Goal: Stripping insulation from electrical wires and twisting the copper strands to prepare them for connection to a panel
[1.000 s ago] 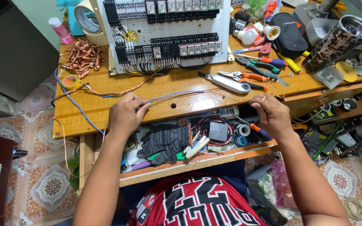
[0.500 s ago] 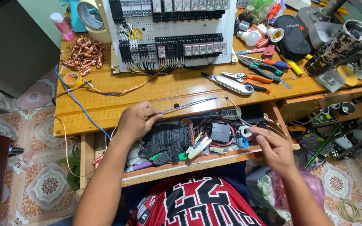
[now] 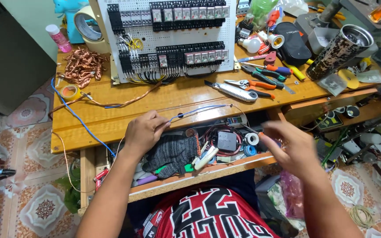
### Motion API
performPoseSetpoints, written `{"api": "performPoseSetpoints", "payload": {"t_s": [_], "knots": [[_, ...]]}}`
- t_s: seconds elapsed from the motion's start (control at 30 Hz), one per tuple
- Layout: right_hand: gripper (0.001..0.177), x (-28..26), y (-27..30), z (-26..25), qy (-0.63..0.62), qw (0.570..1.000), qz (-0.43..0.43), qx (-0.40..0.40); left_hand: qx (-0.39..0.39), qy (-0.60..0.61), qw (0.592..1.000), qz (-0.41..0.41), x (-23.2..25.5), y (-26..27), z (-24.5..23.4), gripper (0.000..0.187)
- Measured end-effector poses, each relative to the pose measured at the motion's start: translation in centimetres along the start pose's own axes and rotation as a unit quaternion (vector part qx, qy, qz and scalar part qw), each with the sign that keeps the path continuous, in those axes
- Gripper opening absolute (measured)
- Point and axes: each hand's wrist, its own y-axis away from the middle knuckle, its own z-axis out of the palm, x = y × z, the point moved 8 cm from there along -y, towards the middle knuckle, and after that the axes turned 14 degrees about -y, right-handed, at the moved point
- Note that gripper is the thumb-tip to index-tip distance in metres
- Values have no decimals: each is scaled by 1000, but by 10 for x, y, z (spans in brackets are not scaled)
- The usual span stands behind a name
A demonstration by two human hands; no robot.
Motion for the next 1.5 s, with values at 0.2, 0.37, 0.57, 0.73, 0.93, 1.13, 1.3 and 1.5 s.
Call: {"api": "performPoseSetpoints", "payload": {"t_s": [0.2,0.37,0.57,0.73,0.93,1.13,1.3,1.5], "knots": [[67,18,-41,83,69,983,-127,111,-14,-17,999,-39,-10,-1,-3,10],[35,23,-33,97,120,980,-84,132,-35,20,998,-44,-12,2,1,12],[12,53,-87,123,113,993,-13,8,-47,90,994,-48,-21,2,8,12],[8,-4,-146,85,48,992,-63,-95,-13,144,989,-43,-25,-5,0,6],[13,39,-178,91,60,995,-53,-66,-3,173,982,-74,-34,-5,1,3],[12,49,-135,64,131,989,-69,-11,-4,212,963,-168,-51,2,10,7],[8,52,-89,71,88,990,-105,-25,-14,228,950,-211,-60,6,16,9],[9,28,-66,83,137,981,-137,14,-16,178,965,-194,-56,2,2,7]]}}
